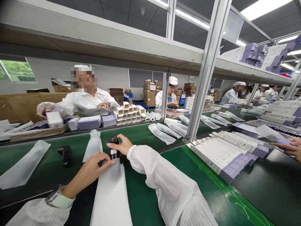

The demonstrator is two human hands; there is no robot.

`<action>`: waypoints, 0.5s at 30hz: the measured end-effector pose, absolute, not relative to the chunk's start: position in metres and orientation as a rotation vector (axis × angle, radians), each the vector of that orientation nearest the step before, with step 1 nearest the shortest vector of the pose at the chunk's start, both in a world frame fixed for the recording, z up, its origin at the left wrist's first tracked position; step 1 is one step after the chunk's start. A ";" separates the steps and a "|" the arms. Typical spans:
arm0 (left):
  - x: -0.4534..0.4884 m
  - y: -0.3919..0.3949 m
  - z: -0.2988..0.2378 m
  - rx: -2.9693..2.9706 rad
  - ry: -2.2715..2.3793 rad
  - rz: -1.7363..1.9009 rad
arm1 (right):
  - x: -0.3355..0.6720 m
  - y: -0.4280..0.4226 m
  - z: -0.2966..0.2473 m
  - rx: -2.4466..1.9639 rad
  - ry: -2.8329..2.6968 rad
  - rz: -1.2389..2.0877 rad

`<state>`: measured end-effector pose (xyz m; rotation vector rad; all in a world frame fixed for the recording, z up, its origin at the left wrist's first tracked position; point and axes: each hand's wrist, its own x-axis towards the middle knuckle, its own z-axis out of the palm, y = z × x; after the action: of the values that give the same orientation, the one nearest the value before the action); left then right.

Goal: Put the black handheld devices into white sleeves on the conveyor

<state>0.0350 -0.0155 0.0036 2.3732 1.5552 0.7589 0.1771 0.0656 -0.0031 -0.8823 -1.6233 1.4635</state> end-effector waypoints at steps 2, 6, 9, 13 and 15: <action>0.035 -0.017 0.009 2.291 1.579 0.928 | 0.179 0.065 -0.004 -0.821 -1.688 1.562; 0.034 -0.020 0.019 2.111 1.641 1.248 | 0.182 0.058 -0.007 -0.618 -1.846 1.981; 0.033 -0.019 0.020 1.961 1.633 1.386 | 0.179 0.058 -0.003 -0.588 -1.847 2.027; 0.030 -0.012 0.011 1.836 1.584 1.301 | 0.183 0.091 0.016 -0.734 -1.442 1.438; 0.026 -0.007 0.002 1.894 1.540 0.959 | 0.190 0.118 0.022 -0.928 -1.328 1.005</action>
<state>0.0264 -0.0071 0.0023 1.8942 1.5398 0.9585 0.1900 0.1175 0.0221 -0.9284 -1.3282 1.0053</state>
